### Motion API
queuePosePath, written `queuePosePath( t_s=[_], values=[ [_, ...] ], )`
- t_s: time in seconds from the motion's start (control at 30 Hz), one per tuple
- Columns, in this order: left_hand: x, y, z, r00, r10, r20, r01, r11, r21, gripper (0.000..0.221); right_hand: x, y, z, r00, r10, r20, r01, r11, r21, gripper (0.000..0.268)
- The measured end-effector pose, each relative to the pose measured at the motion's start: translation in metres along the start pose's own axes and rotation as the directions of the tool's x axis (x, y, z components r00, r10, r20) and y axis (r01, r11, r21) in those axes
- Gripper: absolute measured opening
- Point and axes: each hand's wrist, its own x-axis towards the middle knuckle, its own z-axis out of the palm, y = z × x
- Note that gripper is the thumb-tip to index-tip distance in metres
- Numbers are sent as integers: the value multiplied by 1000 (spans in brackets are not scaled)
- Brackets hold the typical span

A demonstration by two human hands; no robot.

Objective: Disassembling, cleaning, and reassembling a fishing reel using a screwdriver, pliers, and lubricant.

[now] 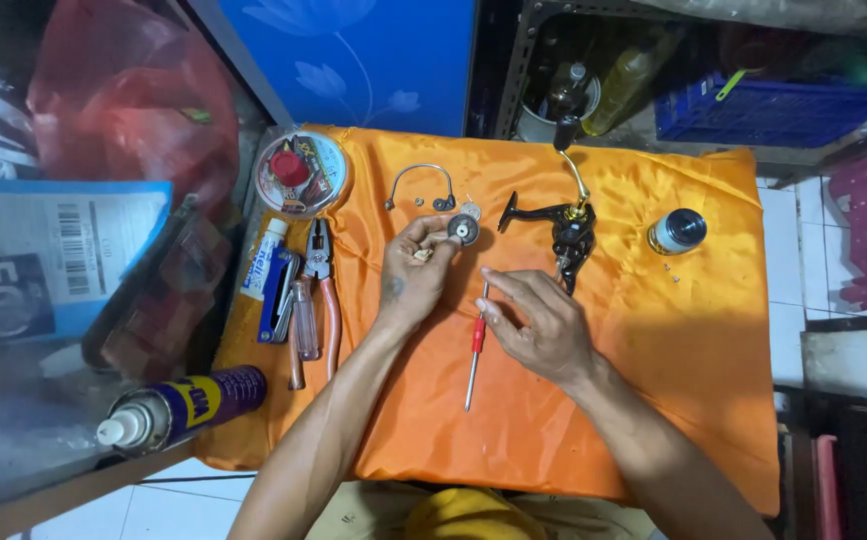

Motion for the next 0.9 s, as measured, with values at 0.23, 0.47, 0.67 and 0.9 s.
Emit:
queuePosePath(
  t_s=[0.23, 0.47, 0.67, 0.9],
  values=[
    [-9, 34, -2, 993, -115, 34, 107, 980, 170, 24, -1, 4, 2, 999, -14, 30, 15, 1000, -27, 24],
    [-14, 46, -7, 964, -179, 199, 51, 854, 517, 20, -5, 3, 5, 997, 3, 81, -2, 1000, -20, 23],
    [-28, 75, -17, 876, -330, 353, -77, 625, 776, 15, -2, -3, 5, 993, 15, 117, -15, 1000, 6, 20],
    [-20, 61, -30, 921, -199, 335, -54, 787, 615, 20, -18, 9, 10, 990, 122, 73, -128, 989, 77, 27]
  ],
)
